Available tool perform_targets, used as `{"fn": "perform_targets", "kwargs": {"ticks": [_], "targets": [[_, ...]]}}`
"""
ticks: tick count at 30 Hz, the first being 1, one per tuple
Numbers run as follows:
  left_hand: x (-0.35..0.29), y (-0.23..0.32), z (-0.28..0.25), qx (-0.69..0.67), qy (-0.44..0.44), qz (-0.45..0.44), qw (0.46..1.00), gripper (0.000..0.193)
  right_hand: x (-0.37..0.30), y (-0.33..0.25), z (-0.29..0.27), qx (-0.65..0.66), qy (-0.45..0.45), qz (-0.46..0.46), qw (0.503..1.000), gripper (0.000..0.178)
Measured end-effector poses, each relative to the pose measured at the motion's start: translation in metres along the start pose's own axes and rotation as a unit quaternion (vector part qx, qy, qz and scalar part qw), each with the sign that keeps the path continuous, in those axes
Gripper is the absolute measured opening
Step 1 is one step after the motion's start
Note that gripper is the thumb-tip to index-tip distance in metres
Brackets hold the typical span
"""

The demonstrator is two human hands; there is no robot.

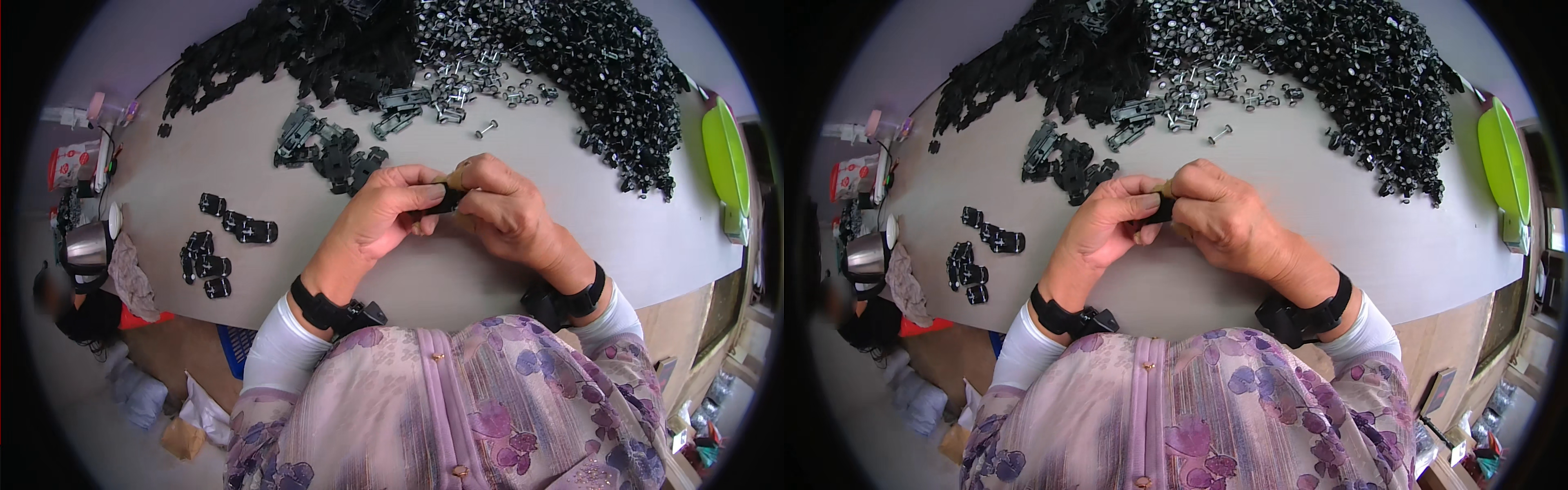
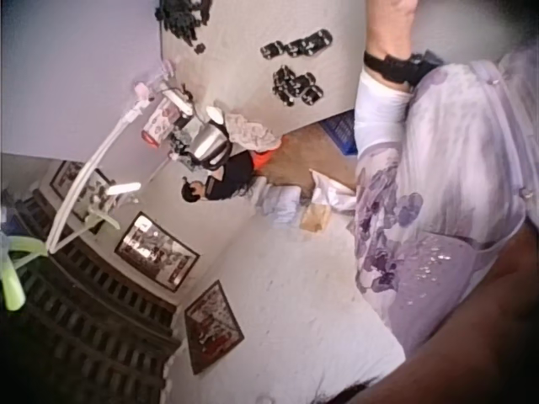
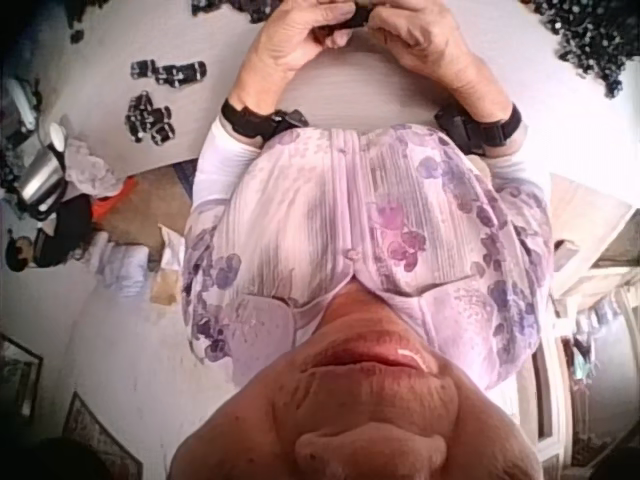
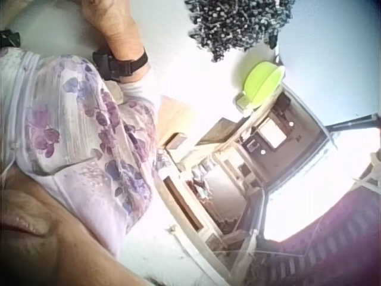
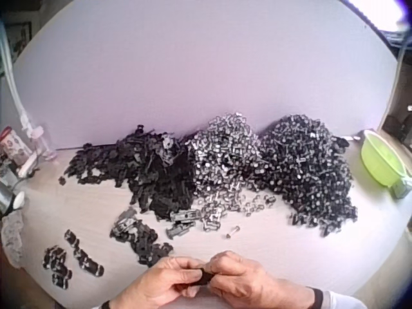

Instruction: Assembling small black plastic housing parts with metal screws and pins at a workstation.

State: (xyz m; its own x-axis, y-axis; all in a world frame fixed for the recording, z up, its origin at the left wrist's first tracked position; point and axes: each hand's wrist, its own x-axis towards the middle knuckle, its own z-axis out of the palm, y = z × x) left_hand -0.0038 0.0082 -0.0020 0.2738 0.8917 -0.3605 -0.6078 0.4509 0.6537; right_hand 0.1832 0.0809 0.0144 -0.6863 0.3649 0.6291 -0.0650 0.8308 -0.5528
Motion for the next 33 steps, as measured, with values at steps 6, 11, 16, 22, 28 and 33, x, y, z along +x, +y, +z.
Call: {"fn": "perform_targets", "kwargs": {"ticks": [6,11,16,22,28,33], "targets": [[0.0,0.002,0.003,0.089,0.008,-0.001,0.996,0.012,0.002,0.014,-0.024,0.115,-0.05,0.135,0.983,0.02],[0.002,0.004,0.004,0.106,0.037,0.024,0.993,0.014,-0.004,0.076,-0.071,-0.246,0.142,0.263,0.922,0.024],[0.002,0.005,0.004,0.104,0.035,0.025,0.994,0.018,-0.019,0.102,-0.08,-0.338,0.028,0.222,0.914,0.028],[0.0,0.005,0.002,0.096,0.052,0.02,0.994,0.026,-0.016,0.062,-0.073,-0.134,0.09,0.312,0.936,0.014],[0.005,0.006,0.004,-0.031,-0.022,0.009,0.999,0.034,0.007,-0.009,-0.024,-0.009,-0.01,0.135,0.991,0.023],[0.003,0.006,0.0,-0.057,-0.043,0.01,0.997,0.04,0.006,-0.012,-0.007,-0.048,-0.008,0.072,0.996,0.022]]}}
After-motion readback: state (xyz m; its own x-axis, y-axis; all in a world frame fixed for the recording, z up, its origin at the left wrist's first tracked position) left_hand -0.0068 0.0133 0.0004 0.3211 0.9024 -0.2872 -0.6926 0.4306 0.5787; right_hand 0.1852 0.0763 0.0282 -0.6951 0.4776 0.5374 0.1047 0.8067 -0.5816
